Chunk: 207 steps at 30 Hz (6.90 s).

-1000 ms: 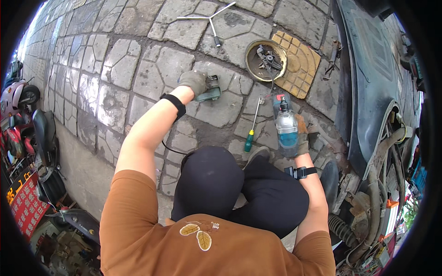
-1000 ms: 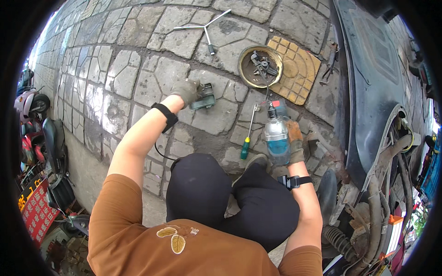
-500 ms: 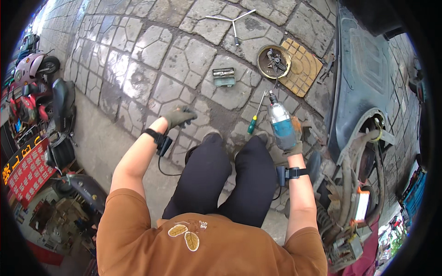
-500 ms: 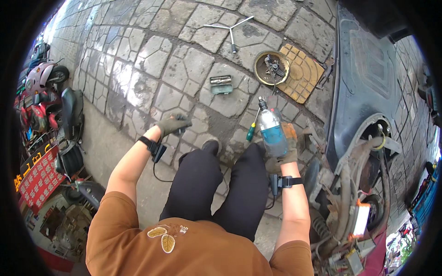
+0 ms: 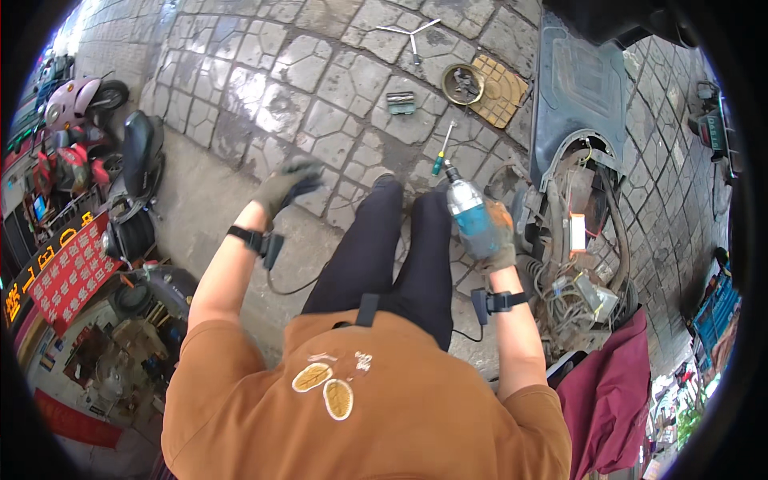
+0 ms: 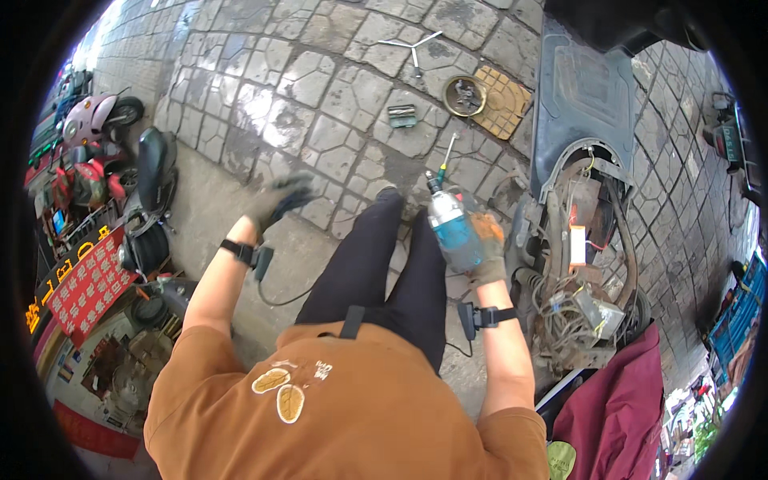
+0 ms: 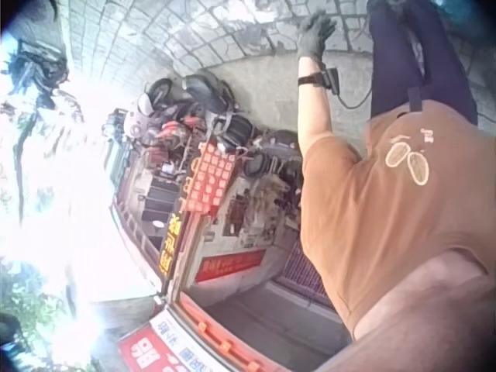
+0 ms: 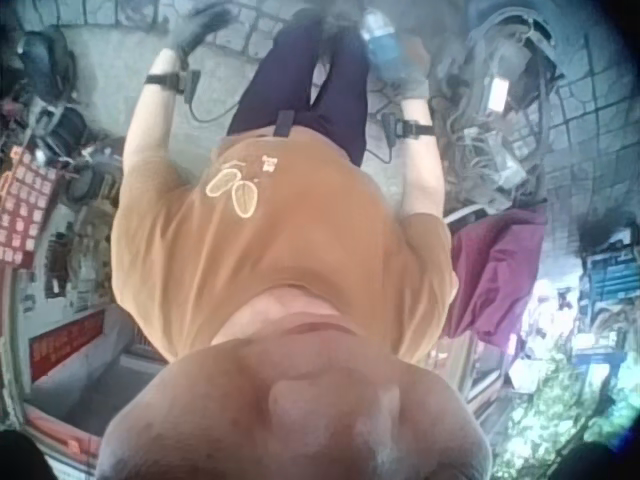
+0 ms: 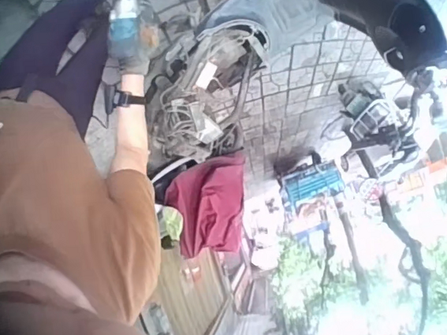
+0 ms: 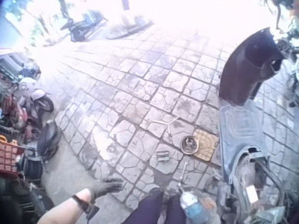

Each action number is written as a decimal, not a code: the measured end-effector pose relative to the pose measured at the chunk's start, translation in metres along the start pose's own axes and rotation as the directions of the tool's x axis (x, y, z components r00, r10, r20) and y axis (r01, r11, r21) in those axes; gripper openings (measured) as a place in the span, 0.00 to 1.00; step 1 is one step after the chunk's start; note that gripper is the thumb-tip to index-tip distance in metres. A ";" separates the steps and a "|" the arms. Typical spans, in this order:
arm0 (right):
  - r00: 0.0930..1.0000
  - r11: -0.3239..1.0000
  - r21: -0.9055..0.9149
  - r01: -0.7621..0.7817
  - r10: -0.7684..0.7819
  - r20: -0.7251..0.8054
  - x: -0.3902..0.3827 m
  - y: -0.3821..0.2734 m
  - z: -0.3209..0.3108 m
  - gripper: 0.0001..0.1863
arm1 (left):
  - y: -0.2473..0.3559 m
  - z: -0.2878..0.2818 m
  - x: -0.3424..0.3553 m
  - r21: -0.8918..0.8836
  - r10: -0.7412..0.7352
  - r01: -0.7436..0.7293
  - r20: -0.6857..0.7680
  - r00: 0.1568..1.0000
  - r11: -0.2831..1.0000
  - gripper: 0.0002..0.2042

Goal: Use a screwdriver and impact driver to disassemble and inspect parts of an electric scooter.

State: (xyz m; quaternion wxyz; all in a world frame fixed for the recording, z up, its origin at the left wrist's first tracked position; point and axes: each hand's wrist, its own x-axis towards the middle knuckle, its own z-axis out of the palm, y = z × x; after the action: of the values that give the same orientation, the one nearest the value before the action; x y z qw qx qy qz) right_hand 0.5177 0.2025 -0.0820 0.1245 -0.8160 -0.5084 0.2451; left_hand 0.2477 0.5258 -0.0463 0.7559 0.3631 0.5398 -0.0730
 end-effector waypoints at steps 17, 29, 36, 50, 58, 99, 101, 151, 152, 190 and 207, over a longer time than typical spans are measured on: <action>0.832 0.930 0.310 -0.197 0.326 -0.449 -0.180 -0.185 -0.156 0.18 | 0.076 0.248 -0.127 -0.217 0.059 0.250 0.854 0.517 0.943 0.18; 0.557 0.815 0.491 -0.308 0.573 -0.601 -0.350 -0.169 -0.127 0.09 | -0.065 0.387 -0.200 0.022 -0.177 0.391 0.914 0.364 0.920 0.16; 0.385 0.763 0.539 -0.357 0.646 -0.659 -0.471 -0.139 -0.098 0.08 | -0.171 0.468 -0.252 0.089 -0.316 0.464 0.841 0.439 0.881 0.10; 0.503 0.768 0.528 -0.363 0.638 -0.582 -0.509 -0.078 -0.108 0.12 | -0.230 0.513 -0.226 0.267 -0.399 0.373 0.851 0.342 0.889 0.14; 0.448 0.566 0.556 -0.608 0.823 -0.348 -0.497 -0.002 -0.114 0.11 | -0.203 0.477 -0.128 0.789 -0.586 -0.032 0.482 0.651 0.614 0.15; 0.375 0.259 0.348 -0.901 0.869 0.323 -0.435 0.182 -0.176 0.21 | -0.177 0.479 -0.102 0.836 0.040 -0.508 0.511 0.858 0.208 0.16; 0.399 0.289 0.334 -0.897 0.855 0.332 -0.433 0.185 -0.177 0.21 | -0.182 0.476 -0.099 0.819 0.035 -0.522 0.530 0.847 0.239 0.16; 0.611 0.644 0.067 -0.762 0.681 0.402 -0.401 0.211 -0.190 0.15 | -0.257 0.465 -0.095 0.851 0.061 -0.468 0.468 0.882 0.238 0.18; 0.604 0.635 0.069 -0.770 0.688 0.403 -0.403 0.211 -0.187 0.16 | -0.255 0.459 -0.097 0.876 0.042 -0.441 0.441 0.896 0.195 0.18; 0.767 0.734 0.241 -0.635 0.565 0.303 -0.420 0.218 -0.177 0.18 | -0.271 0.418 -0.145 0.923 0.171 -0.151 0.095 0.981 0.353 0.16; 0.868 0.826 0.282 -0.487 0.424 0.257 -0.447 0.298 -0.140 0.20 | -0.264 0.512 -0.148 0.889 0.166 -0.453 0.438 0.884 0.068 0.18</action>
State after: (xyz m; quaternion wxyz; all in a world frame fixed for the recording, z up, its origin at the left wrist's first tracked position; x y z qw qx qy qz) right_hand 0.6586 -0.3238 0.0234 0.1527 -0.8542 -0.2575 0.4252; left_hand 0.4456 -0.0286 0.0370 0.3861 0.8598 0.1811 -0.2809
